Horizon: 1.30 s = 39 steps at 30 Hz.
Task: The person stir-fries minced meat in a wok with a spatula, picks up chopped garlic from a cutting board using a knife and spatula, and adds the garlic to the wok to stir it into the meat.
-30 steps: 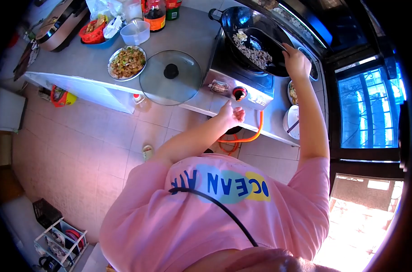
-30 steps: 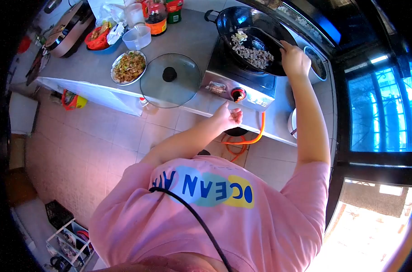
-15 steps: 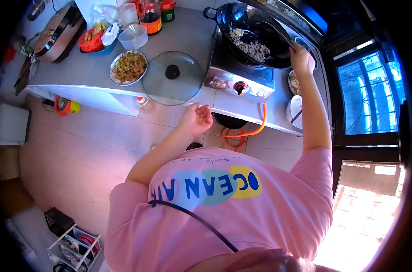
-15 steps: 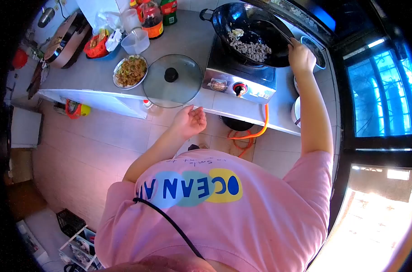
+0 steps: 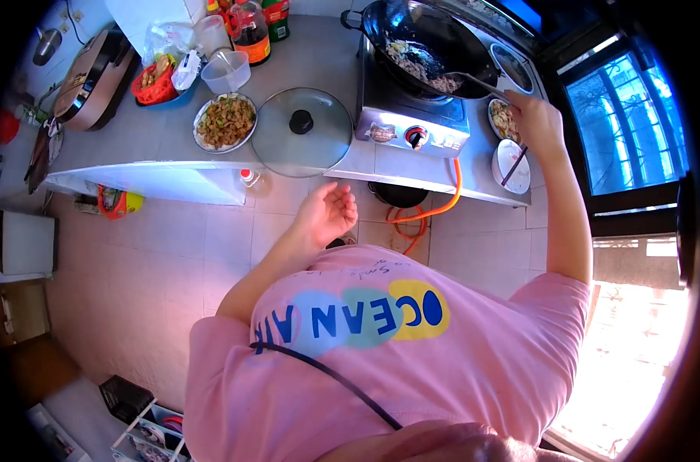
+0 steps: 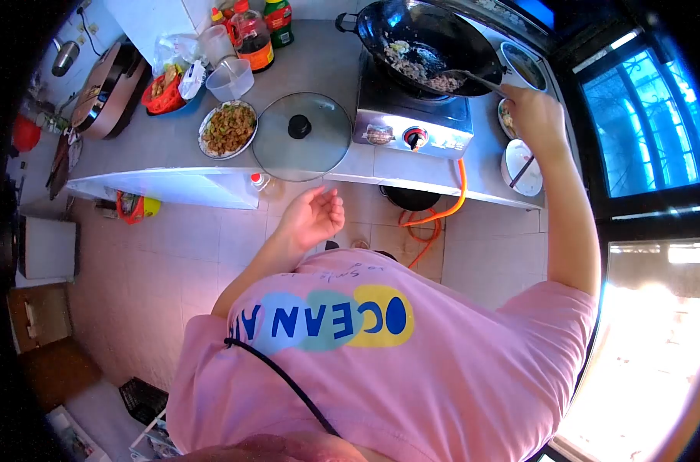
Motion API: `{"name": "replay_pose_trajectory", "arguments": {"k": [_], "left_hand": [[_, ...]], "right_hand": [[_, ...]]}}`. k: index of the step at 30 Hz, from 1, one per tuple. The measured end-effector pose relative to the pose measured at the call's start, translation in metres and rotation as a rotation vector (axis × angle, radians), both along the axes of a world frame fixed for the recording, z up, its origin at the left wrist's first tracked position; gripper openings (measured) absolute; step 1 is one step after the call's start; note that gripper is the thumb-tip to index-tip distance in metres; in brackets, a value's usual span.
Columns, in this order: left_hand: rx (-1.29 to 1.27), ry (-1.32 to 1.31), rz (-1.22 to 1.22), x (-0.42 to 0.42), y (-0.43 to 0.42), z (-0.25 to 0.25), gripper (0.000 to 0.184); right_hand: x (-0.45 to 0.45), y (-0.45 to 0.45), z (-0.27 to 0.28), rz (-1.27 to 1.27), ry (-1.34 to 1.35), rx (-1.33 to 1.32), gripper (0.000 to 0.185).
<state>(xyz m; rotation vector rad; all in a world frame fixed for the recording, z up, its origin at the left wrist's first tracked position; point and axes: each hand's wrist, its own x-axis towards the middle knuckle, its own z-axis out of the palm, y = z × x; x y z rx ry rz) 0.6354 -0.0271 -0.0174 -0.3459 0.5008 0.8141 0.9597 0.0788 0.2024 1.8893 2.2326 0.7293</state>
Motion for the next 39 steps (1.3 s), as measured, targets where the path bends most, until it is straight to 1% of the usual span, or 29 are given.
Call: {"name": "replay_pose_trajectory", "arguments": {"k": [2,3,4,6,7,9,10,12,13,15,18,19,20,22,23,27,29,30,33,34,36,37,38,39], "left_hand": [[0.002,-0.007,0.006,-0.009,-0.006,-0.004,0.021],[0.008,0.002,0.006,-0.014,-0.008,-0.007,0.021],[0.014,0.011,0.010,-0.020,-0.008,-0.007,0.021],[0.020,-0.004,0.029,-0.030,-0.010,-0.007,0.021],[0.023,-0.016,0.044,-0.034,-0.012,-0.006,0.021],[0.021,-0.005,0.050,-0.037,-0.012,-0.001,0.021],[0.025,0.006,0.063,-0.037,-0.012,0.001,0.020],[0.035,0.002,0.048,-0.040,-0.015,0.005,0.020],[0.047,-0.002,0.035,-0.042,-0.015,0.006,0.020],[0.068,0.031,0.056,-0.046,-0.017,0.003,0.019],[0.043,0.066,0.072,-0.047,-0.021,-0.004,0.019],[0.022,0.067,0.080,-0.046,-0.020,-0.005,0.018],[0.027,0.070,0.084,-0.046,-0.019,-0.002,0.018],[0.036,0.074,0.063,-0.045,-0.020,0.004,0.017],[0.033,0.078,0.062,-0.046,-0.020,0.002,0.017],[0.022,0.085,0.080,-0.044,-0.020,-0.003,0.017],[0.004,0.092,0.076,-0.043,-0.017,0.000,0.017],[-0.002,0.096,0.083,-0.041,-0.017,0.004,0.017],[0.016,0.102,0.079,-0.035,-0.013,0.000,0.018],[0.039,0.095,0.082,-0.031,-0.012,-0.002,0.018],[0.045,0.076,0.070,-0.027,-0.014,0.006,0.017],[0.048,0.058,0.068,-0.025,-0.011,0.009,0.016],[0.048,0.059,0.072,-0.026,-0.012,0.006,0.016],[0.046,0.087,0.105,-0.028,-0.013,-0.001,0.016]], "right_hand": [[0.009,-0.005,0.007,0.078,0.097,0.117,0.024],[0.012,-0.008,0.013,0.070,0.129,0.135,0.024],[0.012,-0.013,0.021,0.047,0.166,0.137,0.025],[0.007,-0.021,0.032,-0.008,0.216,0.045,0.027],[0.001,-0.020,0.028,-0.010,0.217,0.044,0.027],[-0.018,-0.014,0.012,-0.037,0.075,0.004,0.027],[-0.024,-0.002,0.003,-0.076,0.050,-0.038,0.027],[-0.014,0.020,-0.016,-0.013,0.131,0.075,0.027],[-0.010,0.021,-0.018,-0.011,0.137,0.079,0.027],[-0.011,0.022,-0.014,-0.053,0.237,0.138,0.027],[-0.030,0.022,-0.019,-0.045,0.272,0.120,0.027],[-0.015,0.036,-0.033,0.067,0.232,0.128,0.028],[-0.014,0.033,-0.029,0.072,0.235,0.132,0.028],[-0.015,0.017,-0.012,0.139,0.121,0.060,0.028],[-0.014,0.008,-0.005,0.104,0.073,0.060,0.029],[0.012,-0.008,0.013,0.132,0.104,0.116,0.029],[0.015,-0.015,0.019,0.071,0.260,0.120,0.029],[0.016,-0.013,0.016,0.070,0.266,0.120,0.029],[0.002,-0.001,-0.001,0.004,0.109,0.040,0.029],[0.012,0.015,-0.015,0.033,0.122,0.073,0.028],[0.016,0.022,-0.010,0.068,0.156,0.131,0.027],[0.025,0.015,0.004,0.080,0.166,0.142,0.027],[0.032,-0.001,0.018,0.087,0.174,0.142,0.027],[0.042,-0.003,0.020,0.101,0.199,0.143,0.027]]}}
